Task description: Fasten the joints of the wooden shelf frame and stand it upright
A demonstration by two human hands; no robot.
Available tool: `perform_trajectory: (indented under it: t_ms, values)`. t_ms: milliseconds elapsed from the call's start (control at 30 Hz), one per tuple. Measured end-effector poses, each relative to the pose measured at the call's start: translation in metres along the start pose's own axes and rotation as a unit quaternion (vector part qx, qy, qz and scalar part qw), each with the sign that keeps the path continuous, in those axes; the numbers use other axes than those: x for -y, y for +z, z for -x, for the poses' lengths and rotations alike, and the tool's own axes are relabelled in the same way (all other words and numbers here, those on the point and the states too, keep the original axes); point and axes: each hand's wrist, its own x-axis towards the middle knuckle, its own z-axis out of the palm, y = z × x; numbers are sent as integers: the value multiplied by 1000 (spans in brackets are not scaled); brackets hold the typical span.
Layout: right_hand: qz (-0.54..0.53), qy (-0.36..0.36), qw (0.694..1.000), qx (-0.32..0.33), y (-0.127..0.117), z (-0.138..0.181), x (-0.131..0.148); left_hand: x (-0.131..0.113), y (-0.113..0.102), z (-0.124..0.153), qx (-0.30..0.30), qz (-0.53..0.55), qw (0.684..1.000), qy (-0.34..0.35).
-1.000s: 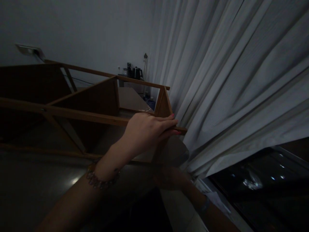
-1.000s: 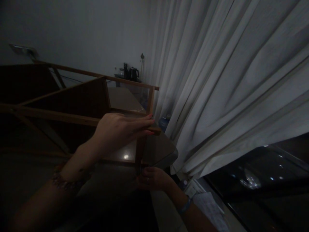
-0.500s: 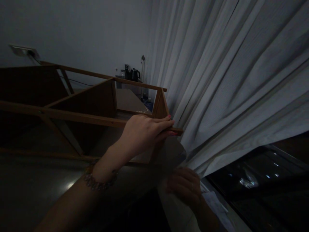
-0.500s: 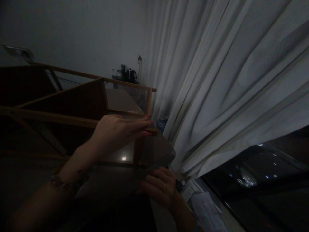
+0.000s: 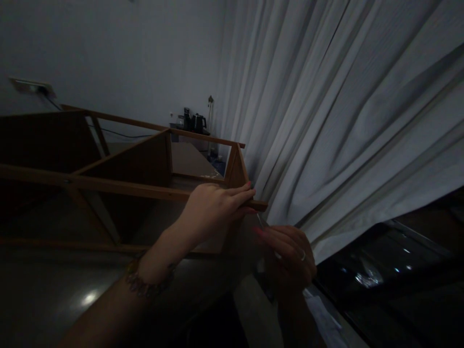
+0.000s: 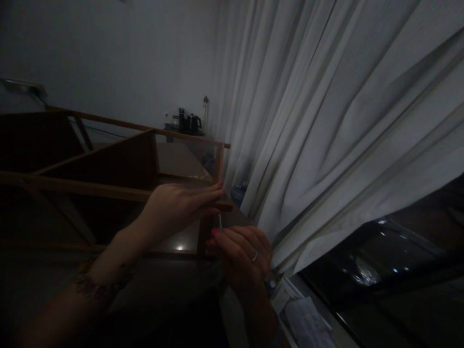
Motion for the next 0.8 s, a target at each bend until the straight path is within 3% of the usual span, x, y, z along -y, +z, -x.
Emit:
perform_trajectory:
  t_ms: [367,667,800]
  values:
    - [-7,0,1000,-8,14,2,-5,1,-4,-1,32,-3,999,7]
    - [-14,-16,1000,-11,17,-4,-9,2,-2,-1,23,3,1000,14]
    - [-1,-38,999,-3,18,-7,-8,2,-3,-2,50,9,999,-1]
